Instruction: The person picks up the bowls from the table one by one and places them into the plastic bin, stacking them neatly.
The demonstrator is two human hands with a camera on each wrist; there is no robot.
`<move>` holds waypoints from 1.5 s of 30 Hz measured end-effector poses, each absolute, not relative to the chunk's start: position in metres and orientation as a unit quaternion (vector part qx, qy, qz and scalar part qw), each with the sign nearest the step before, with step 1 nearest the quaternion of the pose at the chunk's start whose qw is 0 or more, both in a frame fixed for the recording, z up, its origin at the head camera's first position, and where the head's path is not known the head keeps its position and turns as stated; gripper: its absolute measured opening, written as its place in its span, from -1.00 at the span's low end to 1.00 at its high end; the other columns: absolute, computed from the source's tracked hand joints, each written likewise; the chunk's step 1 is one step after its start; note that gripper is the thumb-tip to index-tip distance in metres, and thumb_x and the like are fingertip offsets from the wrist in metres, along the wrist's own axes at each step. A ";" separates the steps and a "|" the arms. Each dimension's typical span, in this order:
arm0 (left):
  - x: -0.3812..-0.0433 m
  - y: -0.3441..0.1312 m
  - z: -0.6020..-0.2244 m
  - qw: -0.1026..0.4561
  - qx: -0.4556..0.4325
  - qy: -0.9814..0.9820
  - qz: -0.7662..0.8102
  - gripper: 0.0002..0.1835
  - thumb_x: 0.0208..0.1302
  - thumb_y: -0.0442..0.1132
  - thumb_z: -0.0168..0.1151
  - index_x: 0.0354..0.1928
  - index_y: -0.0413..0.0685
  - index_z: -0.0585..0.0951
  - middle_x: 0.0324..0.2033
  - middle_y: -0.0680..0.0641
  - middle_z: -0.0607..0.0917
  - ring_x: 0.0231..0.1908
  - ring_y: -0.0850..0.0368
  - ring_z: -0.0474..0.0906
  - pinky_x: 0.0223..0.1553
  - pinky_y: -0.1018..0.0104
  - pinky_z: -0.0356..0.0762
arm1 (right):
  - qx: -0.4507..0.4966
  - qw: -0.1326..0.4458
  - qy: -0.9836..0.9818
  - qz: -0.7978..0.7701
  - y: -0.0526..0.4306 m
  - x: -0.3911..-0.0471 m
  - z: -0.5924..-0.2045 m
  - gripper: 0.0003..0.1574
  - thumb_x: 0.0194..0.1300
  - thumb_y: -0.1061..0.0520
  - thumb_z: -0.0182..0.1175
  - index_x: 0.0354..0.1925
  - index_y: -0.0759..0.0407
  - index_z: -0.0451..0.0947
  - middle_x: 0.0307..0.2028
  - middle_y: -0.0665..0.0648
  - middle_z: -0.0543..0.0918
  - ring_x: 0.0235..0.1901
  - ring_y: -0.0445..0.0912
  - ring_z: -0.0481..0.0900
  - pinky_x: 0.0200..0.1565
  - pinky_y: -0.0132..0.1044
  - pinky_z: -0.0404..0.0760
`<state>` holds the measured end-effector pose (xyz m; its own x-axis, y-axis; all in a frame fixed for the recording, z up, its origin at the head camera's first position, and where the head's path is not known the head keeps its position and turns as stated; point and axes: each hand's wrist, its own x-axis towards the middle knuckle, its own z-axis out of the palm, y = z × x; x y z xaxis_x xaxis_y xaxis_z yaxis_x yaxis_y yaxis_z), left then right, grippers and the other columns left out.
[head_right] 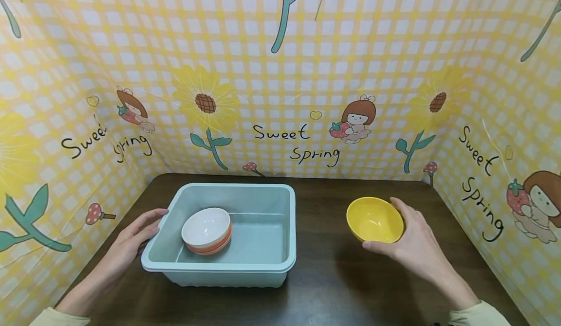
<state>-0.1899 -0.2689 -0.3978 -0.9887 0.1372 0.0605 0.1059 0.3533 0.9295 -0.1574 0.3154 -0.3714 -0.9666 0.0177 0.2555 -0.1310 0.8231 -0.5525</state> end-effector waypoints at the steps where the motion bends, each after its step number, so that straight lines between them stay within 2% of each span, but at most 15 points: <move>1: -0.190 -0.269 -0.398 0.012 0.077 0.820 0.567 -0.52 0.73 -0.21 -0.14 0.54 -0.23 0.25 0.49 -0.42 0.32 0.35 0.00 0.45 -0.04 0.32 0.59 | 0.030 0.124 -0.947 0.296 0.314 -0.157 -0.371 0.56 -0.12 -0.32 0.72 0.60 0.26 0.15 0.35 0.46 0.42 0.23 0.37 0.38 0.00 0.32 0.41; 3: -0.190 -0.269 -0.398 0.009 0.081 0.816 0.572 -0.53 0.73 -0.22 -0.13 0.53 -0.24 0.26 0.49 -0.43 0.32 0.29 0.16 0.48 -0.06 0.29 0.61 | 0.031 0.121 -0.947 0.295 0.313 -0.157 -0.371 0.56 -0.12 -0.32 0.71 0.60 0.25 0.14 0.35 0.45 0.43 0.22 0.36 0.38 0.00 0.32 0.41; 5: -0.190 -0.269 -0.398 0.009 0.083 0.815 0.573 -0.53 0.73 -0.22 -0.13 0.53 -0.25 0.26 0.49 -0.43 0.32 0.30 0.16 0.48 -0.05 0.30 0.61 | 0.031 0.123 -0.947 0.295 0.312 -0.156 -0.370 0.55 -0.12 -0.32 0.71 0.60 0.23 0.15 0.34 0.43 0.43 0.22 0.35 0.39 -0.01 0.31 0.42; 10: -0.190 -0.268 -0.398 0.015 0.075 0.821 0.566 -0.52 0.74 -0.20 -0.14 0.54 -0.22 0.26 0.50 -0.42 0.31 0.41 -0.26 0.33 -0.04 0.30 0.60 | 0.034 0.131 -0.944 0.300 0.308 -0.155 -0.369 0.53 -0.13 -0.32 0.72 0.59 0.22 0.18 0.34 0.42 0.44 0.22 0.33 0.41 0.00 0.29 0.43; 12: -0.189 -0.268 -0.398 0.015 0.072 0.822 0.564 -0.52 0.74 -0.20 -0.14 0.54 -0.21 0.26 0.50 -0.42 0.32 0.41 -0.31 0.33 -0.06 0.29 0.60 | 0.035 0.129 -0.944 0.303 0.306 -0.154 -0.368 0.54 -0.13 -0.32 0.72 0.60 0.22 0.18 0.35 0.43 0.43 0.23 0.34 0.40 0.01 0.30 0.42; 26: -0.188 -0.268 -0.397 0.022 0.068 0.823 0.563 -0.51 0.74 -0.20 -0.16 0.56 -0.21 0.23 0.52 -0.41 0.28 0.46 -0.32 0.25 -0.03 0.35 0.57 | 0.053 0.129 -0.938 0.317 0.289 -0.153 -0.355 0.54 -0.15 -0.30 0.74 0.61 0.15 0.18 0.39 0.39 0.42 0.26 0.30 0.41 0.07 0.29 0.42; 36: -0.188 -0.267 -0.397 0.020 0.068 0.821 0.566 -0.51 0.74 -0.21 -0.16 0.56 -0.21 0.23 0.51 -0.40 0.31 0.43 -0.31 0.29 -0.03 0.32 0.59 | 0.063 0.126 -0.934 0.328 0.279 -0.153 -0.349 0.53 -0.15 -0.31 0.73 0.61 0.09 0.18 0.39 0.35 0.42 0.23 0.25 0.43 0.07 0.24 0.43; 45: -0.190 -0.268 -0.396 0.019 0.069 0.823 0.564 -0.50 0.74 -0.19 -0.15 0.56 -0.22 0.23 0.51 -0.41 0.30 0.44 -0.33 0.28 -0.03 0.37 0.57 | 0.071 0.121 -0.934 0.329 0.268 -0.157 -0.339 0.53 -0.14 -0.34 0.72 0.62 0.05 0.18 0.41 0.33 0.41 0.27 0.26 0.41 0.09 0.30 0.42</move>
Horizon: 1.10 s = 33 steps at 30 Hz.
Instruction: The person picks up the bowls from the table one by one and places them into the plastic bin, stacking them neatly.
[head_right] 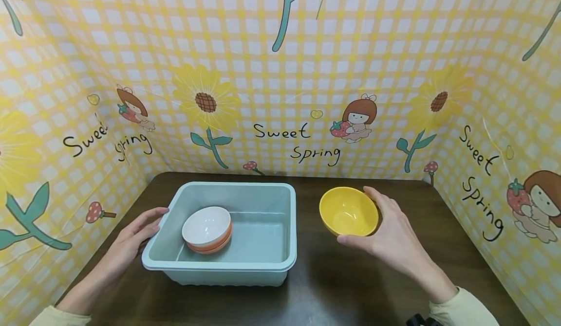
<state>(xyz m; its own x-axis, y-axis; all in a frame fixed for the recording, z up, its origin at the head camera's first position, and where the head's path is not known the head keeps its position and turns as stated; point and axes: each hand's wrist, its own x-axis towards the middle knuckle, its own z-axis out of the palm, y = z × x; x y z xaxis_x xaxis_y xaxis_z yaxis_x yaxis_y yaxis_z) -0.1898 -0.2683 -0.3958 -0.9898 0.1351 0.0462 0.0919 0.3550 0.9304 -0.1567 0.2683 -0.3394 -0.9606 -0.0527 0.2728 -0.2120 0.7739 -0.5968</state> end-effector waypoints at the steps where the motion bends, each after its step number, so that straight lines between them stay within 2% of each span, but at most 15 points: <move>1: -0.190 -0.268 -0.396 0.018 0.071 0.822 0.565 -0.50 0.74 -0.20 -0.15 0.56 -0.22 0.23 0.50 -0.42 0.30 0.45 -0.33 0.28 -0.03 0.38 0.57 | 0.073 0.120 -0.934 0.329 0.267 -0.157 -0.338 0.52 -0.14 -0.34 0.72 0.62 0.06 0.18 0.41 0.32 0.41 0.26 0.25 0.42 0.08 0.28 0.43; 14: -0.191 -0.268 -0.395 0.008 0.080 0.823 0.563 -0.52 0.74 -0.20 -0.15 0.54 -0.23 0.26 0.49 -0.42 0.33 0.43 -0.33 0.29 -0.02 0.37 0.57 | 0.093 0.127 -0.929 0.334 0.248 -0.165 -0.330 0.51 -0.15 -0.39 0.70 0.60 0.07 0.22 0.38 0.25 0.45 0.16 0.15 0.47 0.05 0.17 0.46; 28: -0.191 -0.268 -0.397 0.008 0.074 0.820 0.568 -0.52 0.73 -0.21 -0.15 0.54 -0.22 0.26 0.49 -0.41 0.32 0.44 -0.29 0.27 -0.01 0.39 0.55 | 0.117 0.121 -0.920 0.353 0.224 -0.175 -0.326 0.51 -0.17 -0.42 0.70 0.58 0.06 0.24 0.41 0.19 0.44 0.24 0.13 0.42 0.15 0.20 0.43; 31: -0.191 -0.268 -0.398 0.008 0.076 0.819 0.568 -0.52 0.73 -0.22 -0.15 0.54 -0.22 0.26 0.50 -0.41 0.32 0.43 -0.20 0.30 -0.02 0.38 0.56 | 0.122 0.120 -0.919 0.356 0.219 -0.178 -0.325 0.51 -0.18 -0.43 0.69 0.58 0.04 0.25 0.41 0.18 0.44 0.27 0.13 0.41 0.18 0.21 0.43; 33: -0.191 -0.269 -0.398 0.005 0.078 0.818 0.569 -0.52 0.73 -0.21 -0.14 0.53 -0.23 0.27 0.49 -0.42 0.33 0.39 -0.04 0.38 -0.02 0.37 0.57 | 0.125 0.120 -0.917 0.359 0.215 -0.179 -0.324 0.51 -0.19 -0.43 0.70 0.58 0.04 0.25 0.40 0.17 0.44 0.28 0.12 0.40 0.18 0.22 0.42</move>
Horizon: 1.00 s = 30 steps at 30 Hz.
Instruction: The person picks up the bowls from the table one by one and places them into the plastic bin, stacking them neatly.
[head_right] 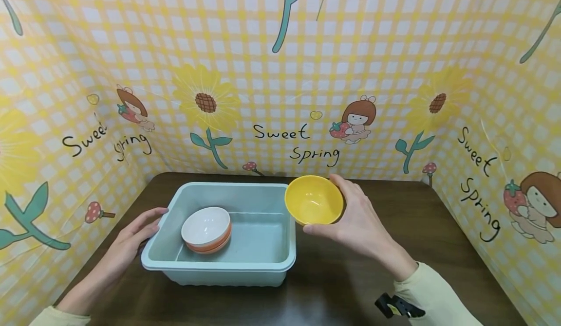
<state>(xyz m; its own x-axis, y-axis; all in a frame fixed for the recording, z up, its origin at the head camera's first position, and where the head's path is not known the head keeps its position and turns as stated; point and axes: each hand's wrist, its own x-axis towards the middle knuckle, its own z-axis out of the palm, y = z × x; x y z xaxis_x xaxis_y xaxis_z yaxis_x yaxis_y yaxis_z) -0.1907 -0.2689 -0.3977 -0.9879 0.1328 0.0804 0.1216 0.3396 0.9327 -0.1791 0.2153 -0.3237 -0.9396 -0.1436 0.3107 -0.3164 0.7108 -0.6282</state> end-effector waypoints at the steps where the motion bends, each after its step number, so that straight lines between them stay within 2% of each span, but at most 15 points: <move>1: -0.191 -0.269 -0.398 0.004 0.079 0.818 0.570 -0.52 0.73 -0.21 -0.13 0.53 -0.23 0.27 0.48 -0.42 0.34 0.36 0.05 0.42 -0.02 0.36 0.57 | 0.128 0.120 -0.916 0.360 0.213 -0.180 -0.323 0.51 -0.19 -0.43 0.70 0.58 0.03 0.25 0.40 0.16 0.44 0.28 0.12 0.40 0.18 0.23 0.42; 2: -0.191 -0.269 -0.398 0.003 0.079 0.818 0.569 -0.52 0.73 -0.20 -0.13 0.53 -0.23 0.28 0.48 -0.42 0.34 0.34 0.12 0.43 -0.02 0.36 0.57 | 0.130 0.120 -0.916 0.360 0.212 -0.181 -0.323 0.51 -0.20 -0.42 0.70 0.58 0.03 0.25 0.39 0.16 0.45 0.28 0.12 0.40 0.19 0.22 0.42; 4: -0.191 -0.270 -0.397 0.003 0.078 0.819 0.569 -0.53 0.73 -0.19 -0.12 0.52 -0.23 0.28 0.47 -0.42 0.35 0.34 0.09 0.45 -0.02 0.35 0.57 | 0.134 0.118 -0.915 0.362 0.208 -0.182 -0.322 0.51 -0.21 -0.42 0.71 0.57 0.03 0.26 0.39 0.13 0.45 0.29 0.10 0.39 0.20 0.22 0.42; 9: -0.192 -0.270 -0.398 0.007 0.077 0.821 0.566 -0.52 0.74 -0.19 -0.14 0.53 -0.22 0.27 0.48 -0.42 0.34 0.41 -0.26 0.32 -0.02 0.35 0.58 | 0.146 0.114 -0.915 0.357 0.197 -0.186 -0.320 0.51 -0.23 -0.43 0.71 0.57 0.02 0.28 0.39 0.11 0.45 0.31 0.08 0.39 0.21 0.23 0.43; 12: -0.192 -0.270 -0.398 0.005 0.079 0.820 0.567 -0.52 0.74 -0.18 -0.13 0.53 -0.23 0.27 0.48 -0.41 0.34 0.40 -0.14 0.36 -0.01 0.36 0.58 | 0.157 0.115 -0.915 0.354 0.190 -0.189 -0.318 0.48 -0.21 -0.44 0.69 0.55 0.02 0.30 0.37 0.11 0.47 0.29 0.08 0.41 0.19 0.22 0.45; 17: -0.192 -0.271 -0.397 0.003 0.083 0.820 0.567 -0.52 0.74 -0.17 -0.12 0.52 -0.22 0.28 0.48 -0.41 0.35 0.33 0.22 0.42 -0.01 0.39 0.56 | 0.180 0.115 -0.912 0.351 0.179 -0.194 -0.315 0.44 -0.19 -0.43 0.68 0.54 0.00 0.31 0.35 0.08 0.49 0.25 0.06 0.44 0.16 0.18 0.48; 19: -0.192 -0.271 -0.396 0.004 0.083 0.820 0.566 -0.52 0.74 -0.17 -0.12 0.52 -0.22 0.28 0.48 -0.40 0.34 0.33 0.23 0.41 0.00 0.40 0.55 | 0.192 0.115 -0.910 0.349 0.174 -0.196 -0.314 0.42 -0.18 -0.42 0.68 0.54 0.00 0.32 0.35 0.07 0.49 0.24 0.05 0.44 0.15 0.17 0.49; 23: -0.193 -0.270 -0.396 0.006 0.082 0.823 0.562 -0.53 0.74 -0.17 -0.12 0.52 -0.21 0.28 0.49 -0.39 0.33 0.41 -0.07 0.36 0.00 0.41 0.55 | 0.213 0.114 -0.906 0.347 0.166 -0.200 -0.312 0.39 -0.18 -0.40 0.69 0.52 -0.01 0.34 0.32 0.05 0.51 0.22 0.03 0.44 0.14 0.15 0.50; 25: -0.193 -0.270 -0.396 0.007 0.081 0.824 0.561 -0.53 0.74 -0.17 -0.13 0.52 -0.20 0.28 0.50 -0.39 0.33 0.43 -0.16 0.33 0.00 0.41 0.55 | 0.219 0.111 -0.905 0.348 0.161 -0.201 -0.311 0.40 -0.20 -0.39 0.69 0.52 -0.01 0.34 0.32 0.04 0.51 0.21 0.02 0.45 0.13 0.13 0.50; 30: -0.191 -0.269 -0.396 0.010 0.077 0.824 0.561 -0.52 0.74 -0.18 -0.13 0.53 -0.20 0.28 0.49 -0.39 0.33 0.40 -0.08 0.37 -0.01 0.39 0.56 | 0.225 0.099 -0.906 0.346 0.150 -0.206 -0.312 0.42 -0.21 -0.37 0.70 0.53 -0.01 0.33 0.33 0.03 0.51 0.22 0.01 0.45 0.15 0.10 0.48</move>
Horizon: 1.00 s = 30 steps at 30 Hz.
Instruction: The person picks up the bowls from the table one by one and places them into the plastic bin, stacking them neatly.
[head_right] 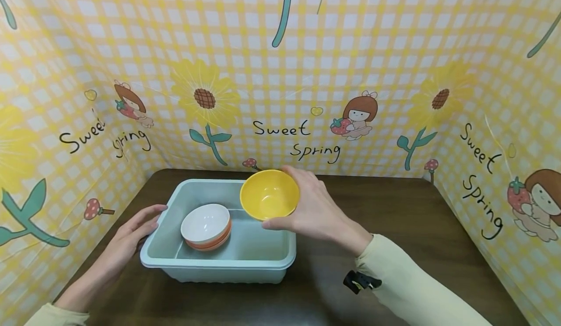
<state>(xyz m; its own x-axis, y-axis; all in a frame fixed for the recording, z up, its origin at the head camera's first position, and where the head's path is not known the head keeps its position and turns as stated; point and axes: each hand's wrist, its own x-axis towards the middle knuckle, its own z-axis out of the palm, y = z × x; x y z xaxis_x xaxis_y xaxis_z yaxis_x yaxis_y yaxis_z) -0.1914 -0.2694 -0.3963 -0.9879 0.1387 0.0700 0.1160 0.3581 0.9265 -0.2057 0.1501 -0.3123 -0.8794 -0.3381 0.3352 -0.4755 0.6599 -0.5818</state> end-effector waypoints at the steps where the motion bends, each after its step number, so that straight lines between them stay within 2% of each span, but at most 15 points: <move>1: -0.191 -0.269 -0.396 0.011 0.077 0.824 0.562 -0.52 0.74 -0.18 -0.13 0.53 -0.21 0.27 0.49 -0.39 0.33 0.40 -0.08 0.37 -0.01 0.39 0.56 | 0.226 0.098 -0.906 0.345 0.148 -0.207 -0.313 0.41 -0.21 -0.37 0.70 0.53 -0.01 0.34 0.33 0.03 0.51 0.22 0.01 0.45 0.15 0.10 0.48; 7: -0.192 -0.269 -0.395 0.016 0.078 0.822 0.564 -0.52 0.74 -0.19 -0.14 0.54 -0.22 0.25 0.50 -0.40 0.31 0.43 -0.29 0.29 -0.02 0.38 0.56 | 0.230 0.084 -0.906 0.346 0.135 -0.214 -0.314 0.39 -0.21 -0.37 0.70 0.51 0.00 0.36 0.31 0.03 0.52 0.20 0.02 0.44 0.13 0.10 0.50; 11: -0.192 -0.269 -0.396 0.016 0.077 0.822 0.565 -0.52 0.74 -0.18 -0.14 0.54 -0.21 0.25 0.50 -0.40 0.31 0.42 -0.30 0.31 -0.03 0.35 0.58 | 0.235 0.069 -0.906 0.345 0.128 -0.218 -0.315 0.42 -0.21 -0.38 0.69 0.52 0.05 0.34 0.30 0.05 0.52 0.18 0.03 0.44 0.09 0.06 0.52; 14: -0.192 -0.269 -0.397 0.015 0.078 0.820 0.567 -0.51 0.74 -0.17 -0.13 0.54 -0.20 0.26 0.50 -0.40 0.31 0.39 -0.16 0.38 -0.04 0.33 0.59 | 0.239 0.069 -0.905 0.346 0.123 -0.220 -0.315 0.40 -0.21 -0.37 0.69 0.51 0.05 0.36 0.28 0.04 0.53 0.16 0.02 0.44 0.06 0.03 0.53; 18: -0.192 -0.270 -0.397 0.011 0.079 0.816 0.573 -0.52 0.73 -0.17 -0.11 0.53 -0.22 0.27 0.50 -0.41 0.31 0.28 0.26 0.47 -0.04 0.33 0.59 | 0.249 0.068 -0.902 0.345 0.117 -0.225 -0.316 0.36 -0.20 -0.38 0.69 0.48 0.03 0.38 0.25 0.01 0.54 0.13 -0.01 0.45 0.04 0.01 0.53; 20: -0.192 -0.270 -0.398 0.011 0.079 0.814 0.576 -0.52 0.73 -0.18 -0.11 0.52 -0.23 0.27 0.49 -0.42 0.31 0.22 0.39 0.47 -0.04 0.33 0.60 | 0.254 0.062 -0.903 0.342 0.114 -0.227 -0.316 0.35 -0.18 -0.39 0.67 0.48 0.03 0.38 0.23 0.00 0.54 0.12 -0.02 0.44 0.03 0.00 0.53; 27: -0.191 -0.271 -0.397 0.014 0.078 0.814 0.576 -0.51 0.73 -0.17 -0.10 0.53 -0.23 0.27 0.49 -0.41 0.32 0.22 0.32 0.50 -0.05 0.32 0.60 | 0.259 0.036 -0.907 0.331 0.101 -0.231 -0.317 0.39 -0.17 -0.42 0.63 0.52 0.06 0.35 0.33 0.04 0.51 0.23 -0.01 0.38 0.19 0.10 0.41; 30: -0.191 -0.270 -0.396 0.015 0.079 0.815 0.574 -0.51 0.73 -0.18 -0.10 0.53 -0.23 0.26 0.49 -0.41 0.32 0.23 0.28 0.51 -0.05 0.31 0.61 | 0.257 0.024 -0.907 0.332 0.096 -0.234 -0.315 0.39 -0.15 -0.42 0.62 0.53 0.04 0.33 0.34 0.04 0.50 0.23 0.00 0.37 0.18 0.09 0.43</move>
<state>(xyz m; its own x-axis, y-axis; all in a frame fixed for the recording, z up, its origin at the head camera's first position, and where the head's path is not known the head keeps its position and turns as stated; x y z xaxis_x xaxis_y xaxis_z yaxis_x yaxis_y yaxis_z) -0.1913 -0.2704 -0.3965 -0.9871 0.1456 0.0668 0.1118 0.3277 0.9381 -0.2336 0.0961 -0.3150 -0.8665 -0.4509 0.2140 -0.4825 0.6470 -0.5904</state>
